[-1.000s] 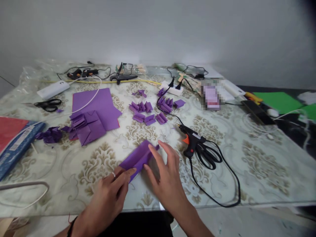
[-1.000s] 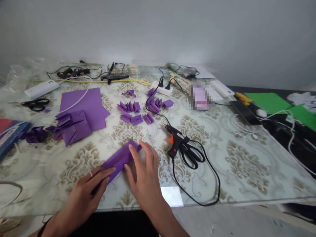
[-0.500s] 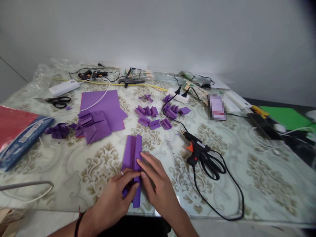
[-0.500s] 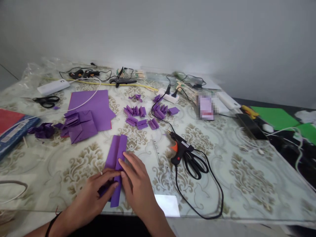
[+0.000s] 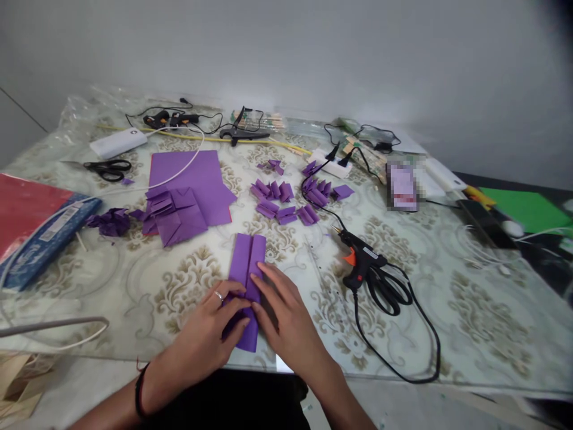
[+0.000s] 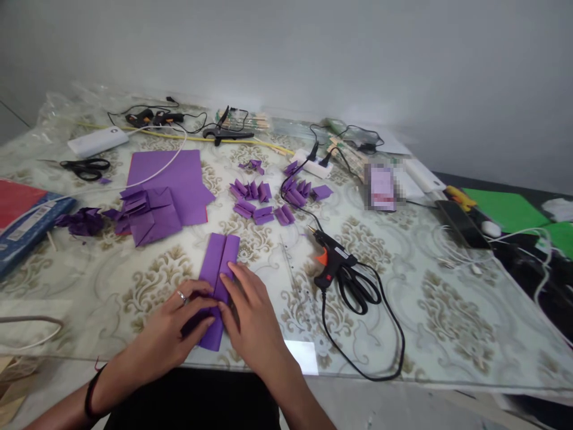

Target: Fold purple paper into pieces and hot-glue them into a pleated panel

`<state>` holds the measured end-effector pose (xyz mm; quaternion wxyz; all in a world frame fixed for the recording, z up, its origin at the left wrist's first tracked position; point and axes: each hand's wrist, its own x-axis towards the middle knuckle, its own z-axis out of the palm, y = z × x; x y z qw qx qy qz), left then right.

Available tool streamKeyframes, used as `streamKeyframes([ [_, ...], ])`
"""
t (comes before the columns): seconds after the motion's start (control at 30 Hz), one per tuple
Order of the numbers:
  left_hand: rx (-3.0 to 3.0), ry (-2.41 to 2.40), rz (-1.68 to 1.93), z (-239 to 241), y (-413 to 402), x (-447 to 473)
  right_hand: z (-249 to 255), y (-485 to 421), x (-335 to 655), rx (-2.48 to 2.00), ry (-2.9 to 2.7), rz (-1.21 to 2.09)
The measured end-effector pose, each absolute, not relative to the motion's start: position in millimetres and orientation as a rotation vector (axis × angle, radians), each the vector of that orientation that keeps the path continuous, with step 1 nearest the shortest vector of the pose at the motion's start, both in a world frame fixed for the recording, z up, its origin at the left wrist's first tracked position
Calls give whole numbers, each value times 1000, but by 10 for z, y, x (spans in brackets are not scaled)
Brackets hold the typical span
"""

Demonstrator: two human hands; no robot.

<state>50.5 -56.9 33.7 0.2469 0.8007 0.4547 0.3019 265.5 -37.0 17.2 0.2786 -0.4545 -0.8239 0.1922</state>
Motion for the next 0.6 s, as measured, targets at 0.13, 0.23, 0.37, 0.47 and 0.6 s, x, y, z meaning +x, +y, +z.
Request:
streamKeyframes([
  [0.13, 2305, 1156, 699, 372, -471, 359, 185, -372, 2646, -1238, -2211, 522],
  [0.23, 2449, 1061, 594, 413, -294, 250, 194, -363, 2640, -1244, -2227, 513],
  [0.37, 2546, 976, 529, 444, 8, 178, 200, -350, 2634, -1251, -2260, 485],
  [0.47, 2612, 904, 477, 450, 184, 194, 196, -351, 2636, -1240, -2271, 474],
  [0.6, 2646, 855, 433, 409, 282, 238, 184, -352, 2634, -1239, -2259, 435],
])
